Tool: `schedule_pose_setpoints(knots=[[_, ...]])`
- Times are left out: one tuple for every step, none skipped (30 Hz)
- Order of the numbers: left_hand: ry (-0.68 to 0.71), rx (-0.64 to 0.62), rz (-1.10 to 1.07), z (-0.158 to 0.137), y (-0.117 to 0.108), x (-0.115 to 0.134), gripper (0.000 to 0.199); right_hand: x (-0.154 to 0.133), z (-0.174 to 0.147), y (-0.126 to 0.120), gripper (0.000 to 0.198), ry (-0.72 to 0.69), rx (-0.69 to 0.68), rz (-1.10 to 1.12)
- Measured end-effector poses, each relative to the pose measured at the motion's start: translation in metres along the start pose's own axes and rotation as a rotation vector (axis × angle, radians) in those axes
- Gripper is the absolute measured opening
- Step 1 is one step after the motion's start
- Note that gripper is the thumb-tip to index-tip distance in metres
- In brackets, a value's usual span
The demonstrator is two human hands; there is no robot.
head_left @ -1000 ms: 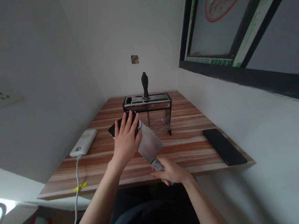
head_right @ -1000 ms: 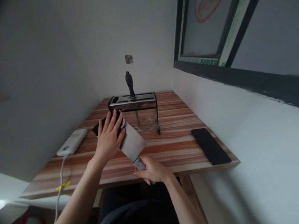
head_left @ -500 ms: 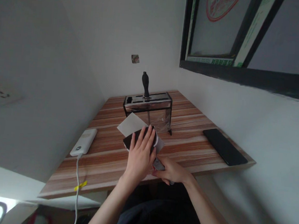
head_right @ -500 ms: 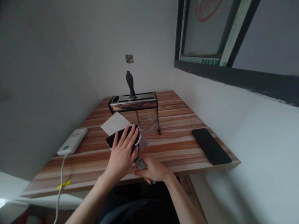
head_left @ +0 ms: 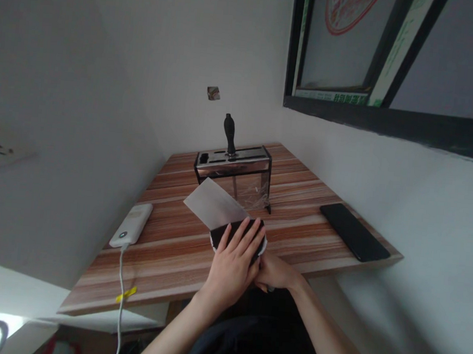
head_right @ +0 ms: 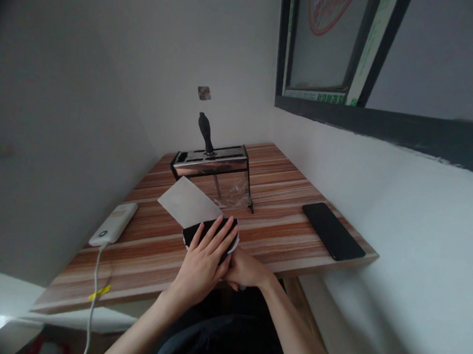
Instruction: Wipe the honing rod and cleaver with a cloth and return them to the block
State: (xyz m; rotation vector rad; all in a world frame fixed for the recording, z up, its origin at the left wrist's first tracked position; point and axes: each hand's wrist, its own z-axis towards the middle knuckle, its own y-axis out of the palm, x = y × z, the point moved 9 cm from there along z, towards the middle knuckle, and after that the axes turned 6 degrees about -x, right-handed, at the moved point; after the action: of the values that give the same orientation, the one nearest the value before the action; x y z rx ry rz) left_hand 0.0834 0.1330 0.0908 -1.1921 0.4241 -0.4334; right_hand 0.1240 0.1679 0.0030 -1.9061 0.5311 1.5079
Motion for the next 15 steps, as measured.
schedule_pose_setpoints(knots=[[-0.007, 0.000, 0.004, 0.001, -0.001, -0.001, 0.055, 0.001, 0.000, 0.001, 0.020, 0.001, -0.010, 0.018], [-0.016, 0.000, 0.008, 0.002, -0.002, -0.003, 0.055, 0.000, 0.000, 0.002, 0.018, -0.004, -0.026, 0.030], [-0.029, 0.003, 0.012, 0.003, -0.003, -0.005, 0.055, -0.002, 0.000, 0.004, 0.015, -0.011, -0.048, 0.036], [-0.044, 0.009, 0.018, 0.004, -0.005, -0.008, 0.055, -0.004, 0.000, 0.005, 0.012, -0.017, -0.070, 0.036], [-0.061, 0.016, 0.025, 0.005, -0.006, -0.011, 0.055, -0.006, 0.000, 0.006, 0.010, -0.023, -0.086, 0.034], [-0.078, 0.024, 0.032, 0.007, -0.008, -0.015, 0.056, -0.008, -0.001, 0.007, 0.009, -0.030, -0.092, 0.033], [-0.095, 0.033, 0.039, 0.008, -0.010, -0.019, 0.056, -0.010, -0.001, 0.006, 0.011, -0.038, -0.091, 0.037], [-0.111, 0.043, 0.046, 0.009, -0.012, -0.024, 0.056, -0.012, -0.001, 0.006, 0.015, -0.046, -0.085, 0.045], [-0.125, 0.054, 0.052, 0.010, -0.015, -0.028, 0.056, -0.013, -0.001, 0.005, 0.018, -0.054, -0.078, 0.054], [-0.137, 0.066, 0.056, 0.012, -0.017, -0.033, 0.056, -0.014, -0.001, 0.005, 0.020, -0.059, -0.074, 0.061], [-0.148, 0.078, 0.059, 0.013, -0.019, -0.038, 0.055, -0.013, -0.001, 0.005, 0.019, -0.059, -0.076, 0.064], [-0.160, 0.090, 0.062, 0.014, -0.022, -0.042, 0.055, -0.012, -0.001, 0.006, 0.019, -0.054, -0.080, 0.066], [-0.172, 0.099, 0.065, 0.016, -0.024, -0.047, 0.055, -0.010, 0.000, 0.006, 0.019, -0.051, -0.083, 0.071], [-0.186, 0.107, 0.067, 0.017, -0.026, -0.052, 0.055, -0.009, 0.000, 0.006, 0.019, -0.050, -0.086, 0.079], [-0.202, 0.116, 0.069, 0.018, -0.028, -0.057, 0.054, -0.008, 0.000, 0.007, 0.020, -0.052, -0.090, 0.089]])
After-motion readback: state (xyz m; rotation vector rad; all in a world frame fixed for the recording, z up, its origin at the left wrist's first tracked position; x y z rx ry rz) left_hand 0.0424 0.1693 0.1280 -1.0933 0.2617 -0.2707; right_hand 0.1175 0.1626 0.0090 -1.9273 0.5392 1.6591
